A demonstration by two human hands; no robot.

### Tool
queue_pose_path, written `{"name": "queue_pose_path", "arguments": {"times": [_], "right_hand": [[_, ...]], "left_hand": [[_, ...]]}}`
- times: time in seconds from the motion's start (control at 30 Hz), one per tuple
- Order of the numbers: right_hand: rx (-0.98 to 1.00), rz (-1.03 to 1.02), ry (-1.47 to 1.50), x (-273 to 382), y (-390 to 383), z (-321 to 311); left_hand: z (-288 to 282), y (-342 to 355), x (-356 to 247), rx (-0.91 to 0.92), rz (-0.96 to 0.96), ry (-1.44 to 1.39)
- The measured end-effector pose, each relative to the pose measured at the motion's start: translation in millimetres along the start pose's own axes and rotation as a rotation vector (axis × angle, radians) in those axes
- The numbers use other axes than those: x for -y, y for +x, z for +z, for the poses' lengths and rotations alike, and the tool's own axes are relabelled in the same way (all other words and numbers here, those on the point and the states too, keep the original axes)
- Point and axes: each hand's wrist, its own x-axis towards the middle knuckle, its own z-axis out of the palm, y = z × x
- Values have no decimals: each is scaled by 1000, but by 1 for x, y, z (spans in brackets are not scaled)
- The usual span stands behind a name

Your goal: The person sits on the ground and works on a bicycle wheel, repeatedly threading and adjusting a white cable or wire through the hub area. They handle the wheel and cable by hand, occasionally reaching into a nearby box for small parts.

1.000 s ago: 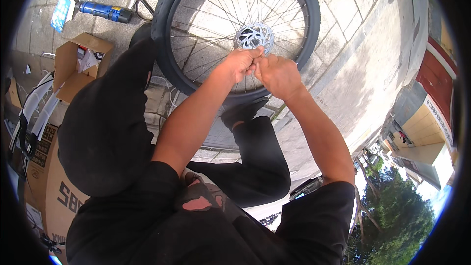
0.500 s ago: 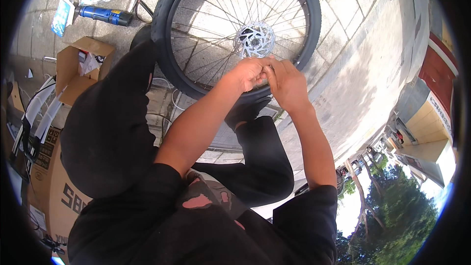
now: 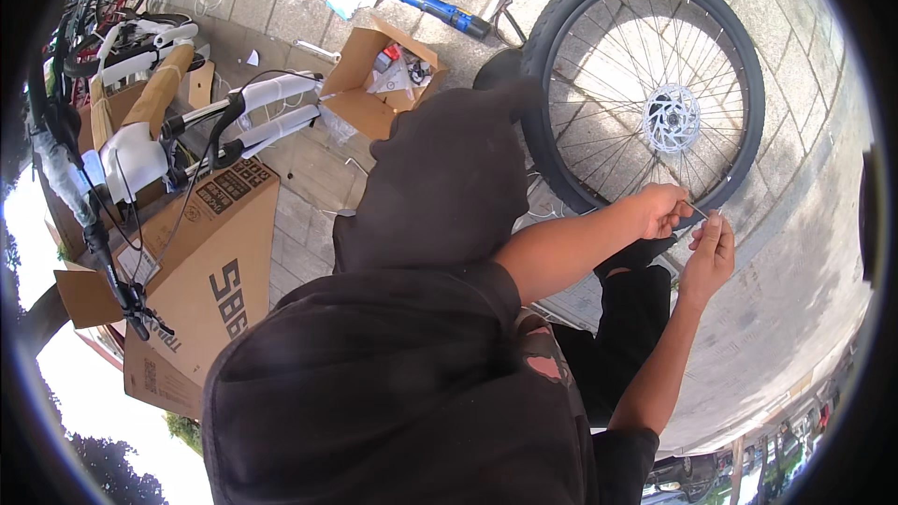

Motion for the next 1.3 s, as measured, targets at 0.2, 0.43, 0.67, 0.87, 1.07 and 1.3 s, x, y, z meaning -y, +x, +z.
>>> {"name": "queue_pose_path", "arguments": {"times": [0.2, 0.43, 0.67, 0.87, 1.07, 1.3], "right_hand": [[-207, -63, 141, 50, -63, -16], [-218, -204, 132, 106, -125, -11], [-199, -133, 256, 71, -166, -18], [-71, -28, 232, 44, -154, -16], [-63, -33, 295, 52, -102, -34], [293, 78, 270, 59, -92, -18]], "left_hand": [[27, -84, 46, 143, 70, 15], [15, -178, 83, 334, 232, 206], [-18, -186, 145, 283, 190, 338], [-23, -213, 153, 221, 293, 448], [-21, -249, 120, 32, 456, 471], [25, -302, 85, 147, 725, 687]]}}
